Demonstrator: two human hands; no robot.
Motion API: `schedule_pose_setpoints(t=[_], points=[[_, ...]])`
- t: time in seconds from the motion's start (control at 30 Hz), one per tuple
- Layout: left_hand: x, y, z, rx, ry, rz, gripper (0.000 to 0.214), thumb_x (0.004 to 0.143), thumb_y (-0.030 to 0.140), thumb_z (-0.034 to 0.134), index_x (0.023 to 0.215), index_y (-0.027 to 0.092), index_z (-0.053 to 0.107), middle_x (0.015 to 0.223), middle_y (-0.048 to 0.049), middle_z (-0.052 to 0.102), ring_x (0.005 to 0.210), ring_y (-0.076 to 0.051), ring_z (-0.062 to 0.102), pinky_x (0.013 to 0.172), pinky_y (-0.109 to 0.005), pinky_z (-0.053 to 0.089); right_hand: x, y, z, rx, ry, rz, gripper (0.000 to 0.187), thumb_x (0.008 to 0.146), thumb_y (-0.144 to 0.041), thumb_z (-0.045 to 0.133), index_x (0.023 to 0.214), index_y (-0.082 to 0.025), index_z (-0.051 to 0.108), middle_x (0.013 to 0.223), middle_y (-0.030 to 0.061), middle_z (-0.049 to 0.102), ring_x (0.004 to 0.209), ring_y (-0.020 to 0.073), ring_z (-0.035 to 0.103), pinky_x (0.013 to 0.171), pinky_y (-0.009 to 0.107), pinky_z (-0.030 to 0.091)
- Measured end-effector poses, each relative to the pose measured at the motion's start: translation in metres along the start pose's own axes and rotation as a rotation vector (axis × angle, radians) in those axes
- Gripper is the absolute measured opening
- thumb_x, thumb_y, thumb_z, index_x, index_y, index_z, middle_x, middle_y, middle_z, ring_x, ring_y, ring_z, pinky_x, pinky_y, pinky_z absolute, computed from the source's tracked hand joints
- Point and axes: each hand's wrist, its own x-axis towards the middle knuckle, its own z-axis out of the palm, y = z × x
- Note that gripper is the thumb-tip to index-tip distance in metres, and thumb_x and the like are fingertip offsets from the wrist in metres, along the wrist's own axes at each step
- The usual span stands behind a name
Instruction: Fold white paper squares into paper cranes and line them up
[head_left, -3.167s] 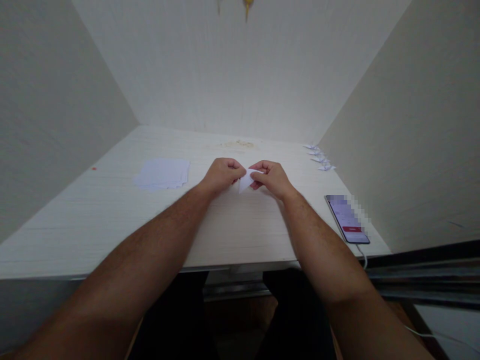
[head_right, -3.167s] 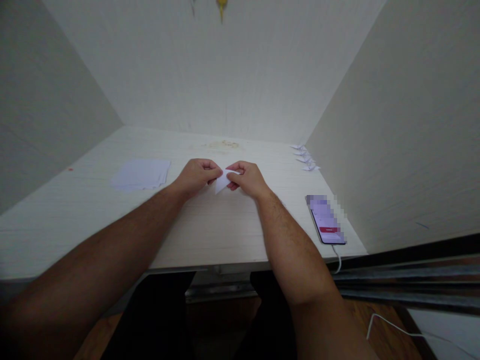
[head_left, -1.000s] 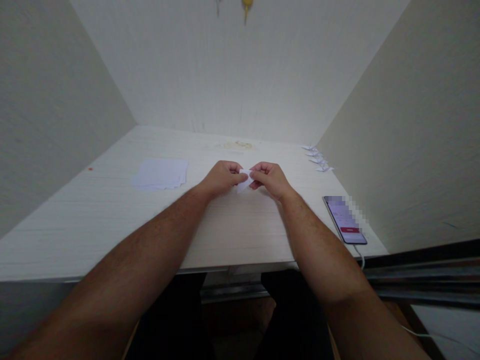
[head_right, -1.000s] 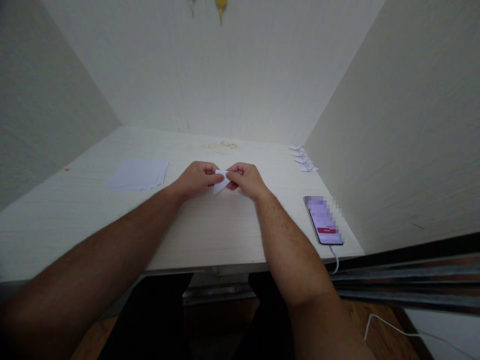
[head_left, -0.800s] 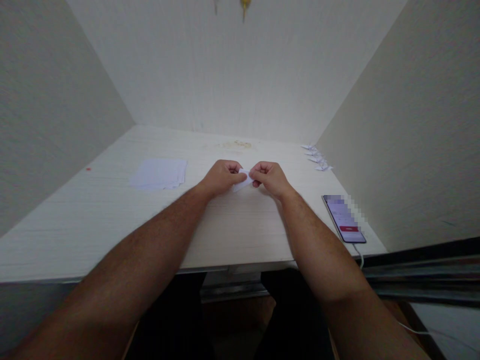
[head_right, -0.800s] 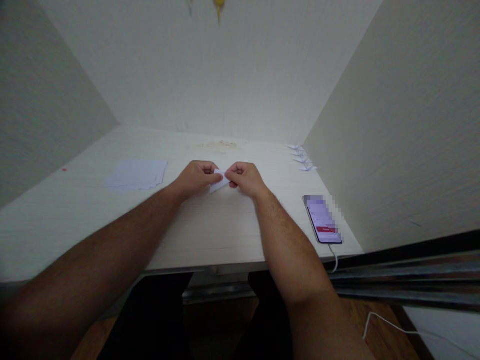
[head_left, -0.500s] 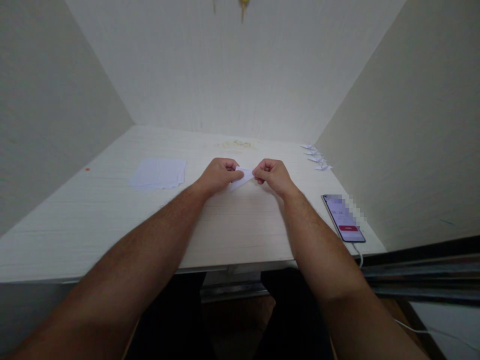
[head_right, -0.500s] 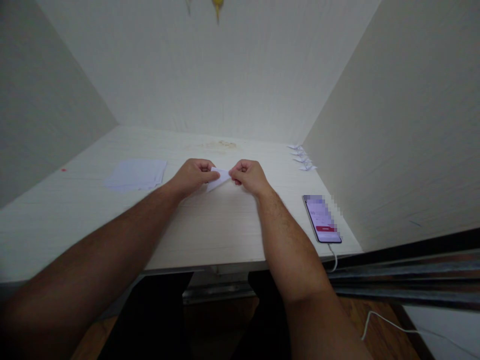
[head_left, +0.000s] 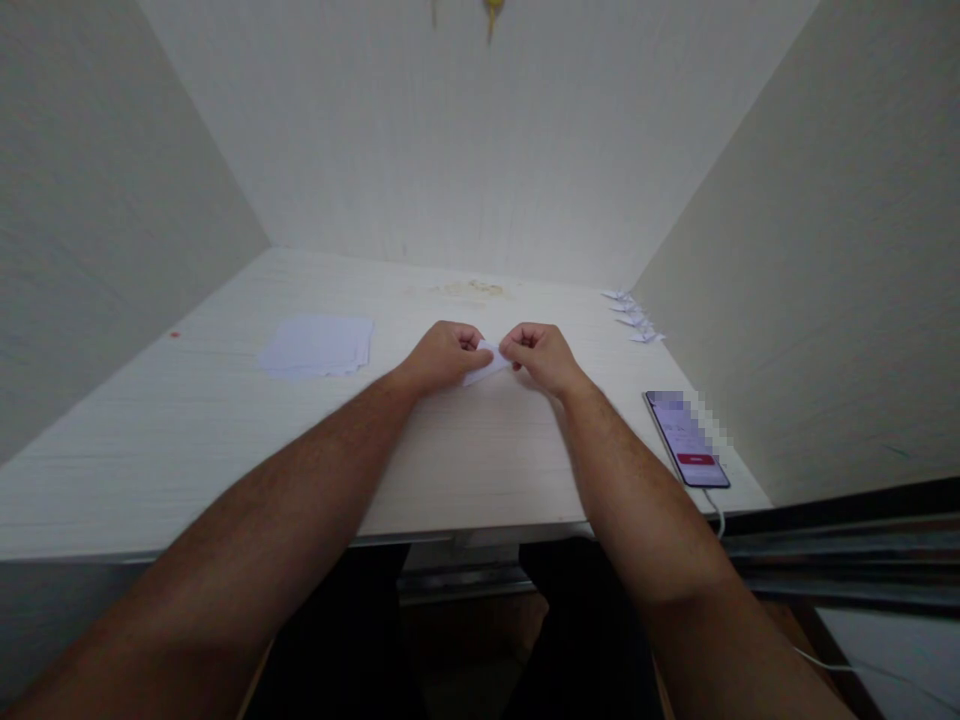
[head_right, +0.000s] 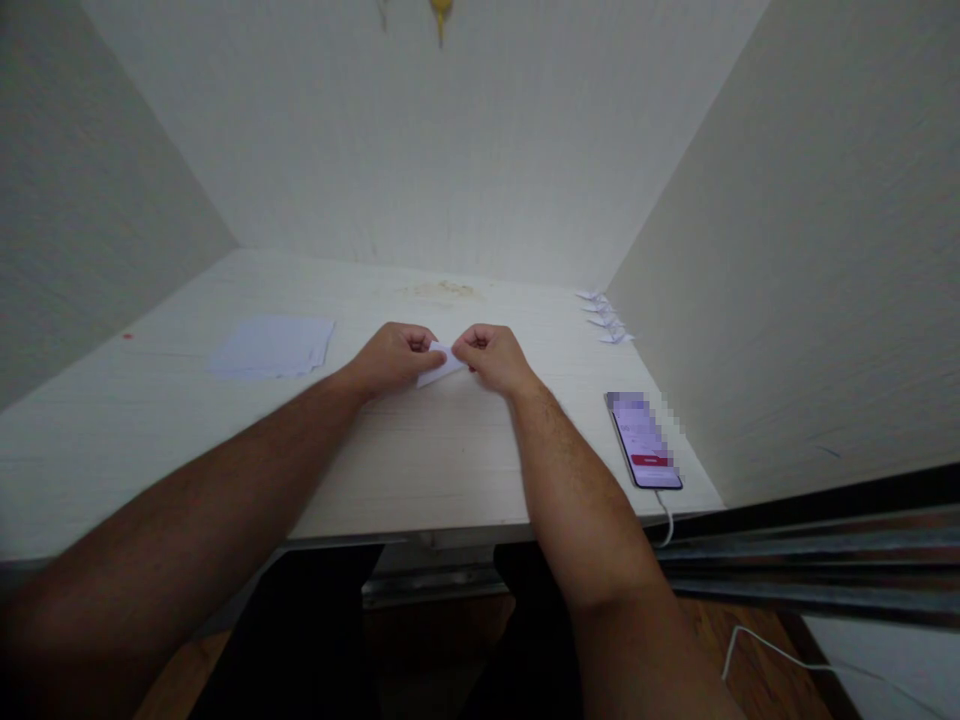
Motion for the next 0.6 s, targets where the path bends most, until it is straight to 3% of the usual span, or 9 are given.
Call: schedule_pose_setpoints(t=[0.17,0.6], points=[[-0.001,0.002,0.006,-0.092,0.112,-0.064,0.02,0.068,0.032,0.069,0.063,0.017,0.057,0.055,0.0048,0.05,0.051,-0.008,0.038,0.05,-0.023,0.027,0.0,-0.002,0.004,-0.025,0.086,0.01,0.017,0.068,-0.034,0.067,0.068,-0.018,0.063,0.057,-0.0028,0.058,0.052,0.0096,0.049,0.051,0.023,0.038],[0.003,-0.001,0.004,-0.155,0.074,-0.008,0.018,0.064,0.03,0.072,0.063,0.015,0.063,0.057,0.0018,0.057,0.053,-0.009,0.046,0.05,-0.022,0.032,-0.001,0.004,0.011,-0.007,0.113,0.006,0.013,0.063,-0.029,0.068,0.065,-0.018,0.062,0.058,-0.0033,0.058,0.054,0.0093,0.047,0.055,0.025,0.037]])
